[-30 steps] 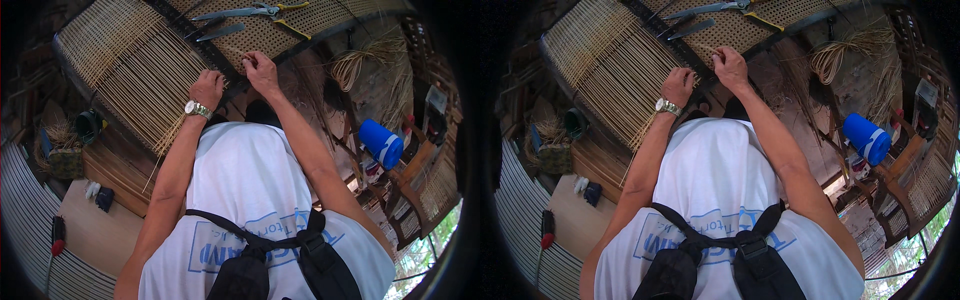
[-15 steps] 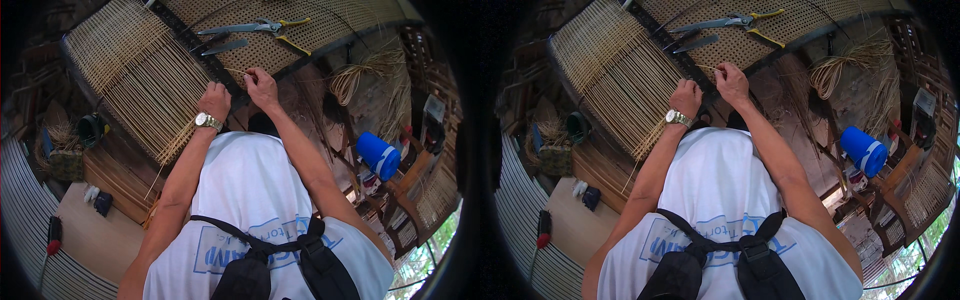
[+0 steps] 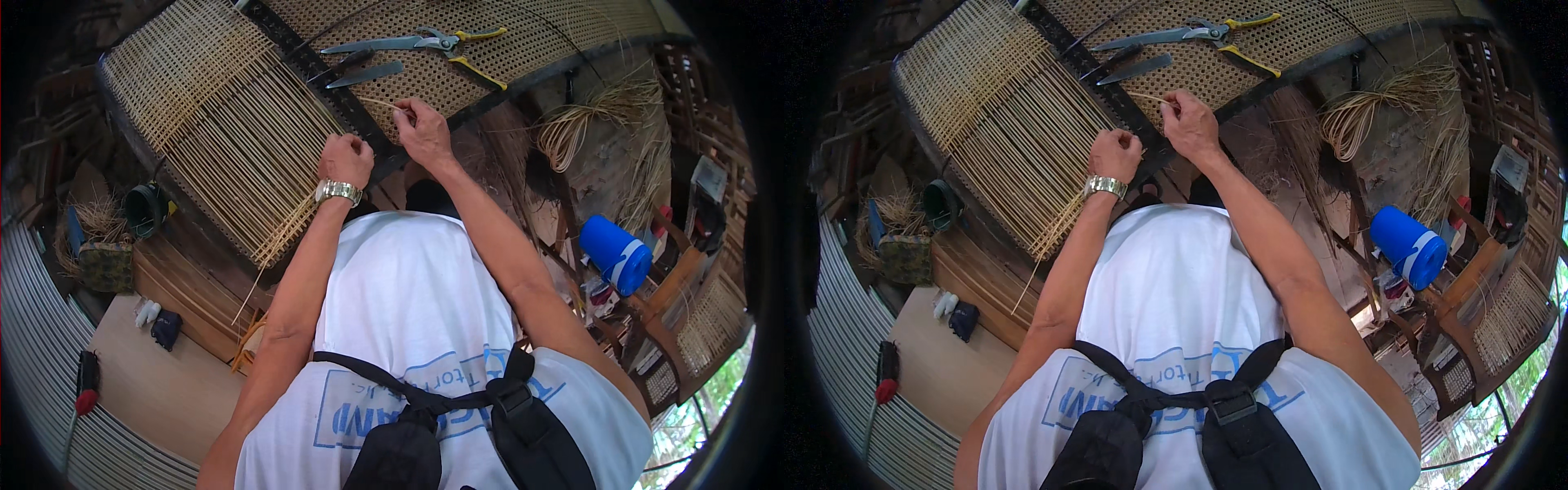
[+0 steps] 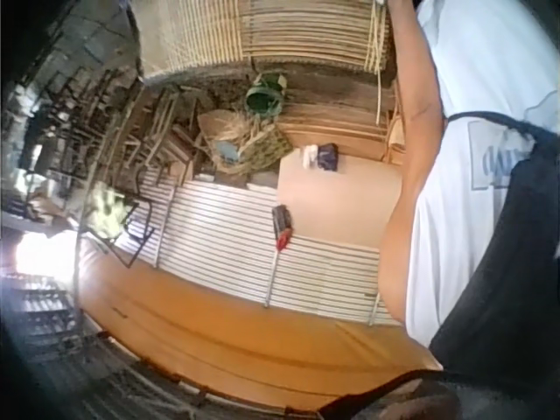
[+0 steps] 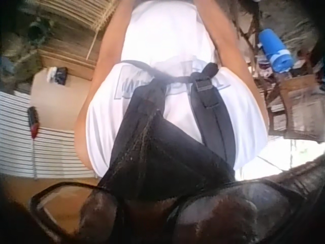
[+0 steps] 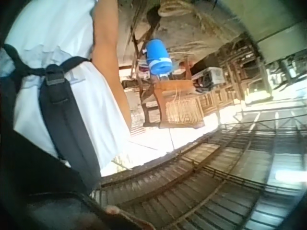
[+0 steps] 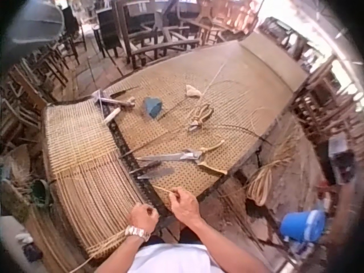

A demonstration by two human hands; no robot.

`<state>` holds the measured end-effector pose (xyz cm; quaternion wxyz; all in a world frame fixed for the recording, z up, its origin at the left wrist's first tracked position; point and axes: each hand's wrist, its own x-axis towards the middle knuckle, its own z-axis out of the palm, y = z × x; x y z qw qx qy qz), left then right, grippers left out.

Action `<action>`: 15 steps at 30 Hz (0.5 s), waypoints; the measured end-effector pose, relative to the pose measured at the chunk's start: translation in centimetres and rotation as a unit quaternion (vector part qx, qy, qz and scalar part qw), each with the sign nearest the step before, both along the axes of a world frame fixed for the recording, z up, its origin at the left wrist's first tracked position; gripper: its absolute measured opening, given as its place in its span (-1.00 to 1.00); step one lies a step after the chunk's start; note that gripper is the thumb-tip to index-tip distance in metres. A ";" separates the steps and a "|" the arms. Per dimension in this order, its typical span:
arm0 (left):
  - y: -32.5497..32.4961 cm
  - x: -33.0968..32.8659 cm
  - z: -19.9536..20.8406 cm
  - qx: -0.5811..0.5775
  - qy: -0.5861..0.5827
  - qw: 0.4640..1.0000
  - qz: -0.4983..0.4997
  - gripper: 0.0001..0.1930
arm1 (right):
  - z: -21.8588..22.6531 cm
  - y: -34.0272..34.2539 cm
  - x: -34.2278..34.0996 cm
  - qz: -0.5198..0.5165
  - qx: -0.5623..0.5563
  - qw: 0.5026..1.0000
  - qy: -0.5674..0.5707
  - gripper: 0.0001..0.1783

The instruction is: Weaving bamboo strips into a furniture mesh or mat.

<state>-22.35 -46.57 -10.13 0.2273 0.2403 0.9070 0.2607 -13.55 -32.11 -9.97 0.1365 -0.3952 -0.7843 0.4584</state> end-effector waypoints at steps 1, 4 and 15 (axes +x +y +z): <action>0.5 0.3 0.3 -0.039 -0.001 0.999 0.009 -0.79 | 0.1 0.3 -0.5 0.002 0.000 1.000 0.000 -0.81; 0.4 0.4 -0.4 -0.056 -0.002 0.998 0.036 -0.82 | 1.0 1.3 -2.7 0.027 0.042 0.999 0.018 -0.80; -0.4 -0.8 -0.2 0.005 -0.090 0.995 0.044 -0.83 | 1.0 6.3 -9.6 0.306 0.365 0.879 0.017 -0.61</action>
